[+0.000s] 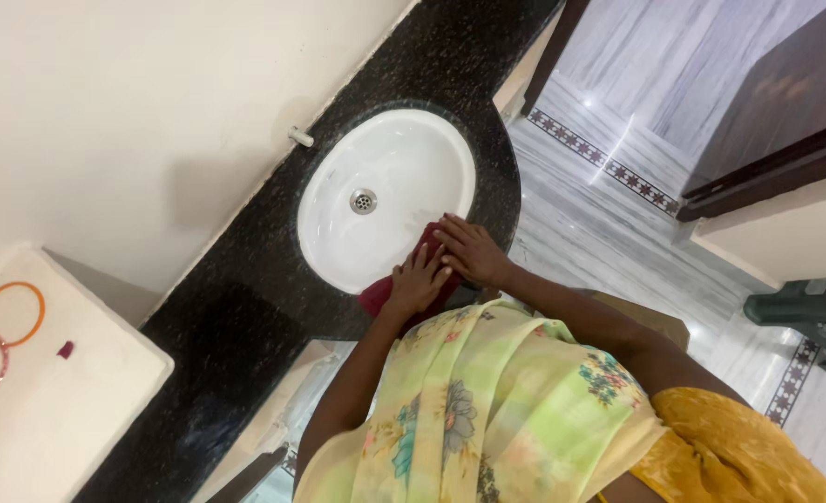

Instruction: The person wipes the interior and rim of a white bathroom sink using a red cloth. They repeatedly wipe the basin and the surrounding black countertop area.

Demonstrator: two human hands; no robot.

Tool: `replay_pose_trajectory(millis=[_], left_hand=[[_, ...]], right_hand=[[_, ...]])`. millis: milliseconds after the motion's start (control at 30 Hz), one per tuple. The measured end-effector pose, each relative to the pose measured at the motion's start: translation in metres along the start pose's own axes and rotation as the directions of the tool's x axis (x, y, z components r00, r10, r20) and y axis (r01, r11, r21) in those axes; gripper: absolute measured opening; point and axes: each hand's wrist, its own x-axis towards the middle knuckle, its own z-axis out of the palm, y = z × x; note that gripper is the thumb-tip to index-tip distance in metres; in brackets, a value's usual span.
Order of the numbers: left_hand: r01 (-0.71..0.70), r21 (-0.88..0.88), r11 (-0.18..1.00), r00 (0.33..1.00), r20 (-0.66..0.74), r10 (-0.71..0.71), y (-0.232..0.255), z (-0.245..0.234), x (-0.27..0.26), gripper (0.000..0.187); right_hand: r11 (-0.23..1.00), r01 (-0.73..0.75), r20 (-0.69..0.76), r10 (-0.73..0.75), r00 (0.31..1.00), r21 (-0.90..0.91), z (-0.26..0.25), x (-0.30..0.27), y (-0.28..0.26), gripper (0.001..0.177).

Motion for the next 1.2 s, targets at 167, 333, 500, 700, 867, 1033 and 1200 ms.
replay_pose_trajectory(millis=[167,333,500,700,867,1033,1200], left_hand=[[-0.036,-0.322,0.946,0.998,0.037,0.051,-0.021,0.01,0.097,0.07],[-0.089,-0.231,0.969,0.99,-0.129,0.06,-0.036,0.017,0.162,0.063],[-0.284,-0.054,0.957,0.889,-0.388,0.242,-0.06,0.006,0.199,0.057],[-0.381,0.134,0.915,0.775,-0.494,0.395,-0.101,-0.033,0.233,0.054],[-0.266,0.208,0.941,0.735,-0.589,0.337,-0.146,-0.056,0.229,0.052],[-0.021,0.179,0.984,0.878,-0.467,0.104,-0.183,-0.056,0.181,0.059],[0.155,0.202,0.967,0.932,-0.353,-0.076,-0.177,-0.046,0.11,0.064]], right_hand=[[0.996,-0.059,-0.1,0.052,0.994,-0.074,-0.009,0.004,0.025,0.064],[0.99,-0.064,0.036,0.068,0.997,-0.122,0.003,0.017,0.036,0.066],[0.994,-0.057,0.103,0.066,0.992,-0.09,0.012,0.019,0.044,0.069],[0.989,-0.117,0.169,0.131,0.977,-0.086,0.01,0.019,0.044,0.063],[0.988,-0.119,0.111,0.129,0.985,-0.096,0.014,0.018,0.047,0.063],[0.986,-0.155,0.118,0.161,0.98,-0.057,0.008,0.018,0.041,0.061],[0.988,-0.153,0.094,0.155,0.983,-0.025,-0.002,0.02,0.036,0.061]])
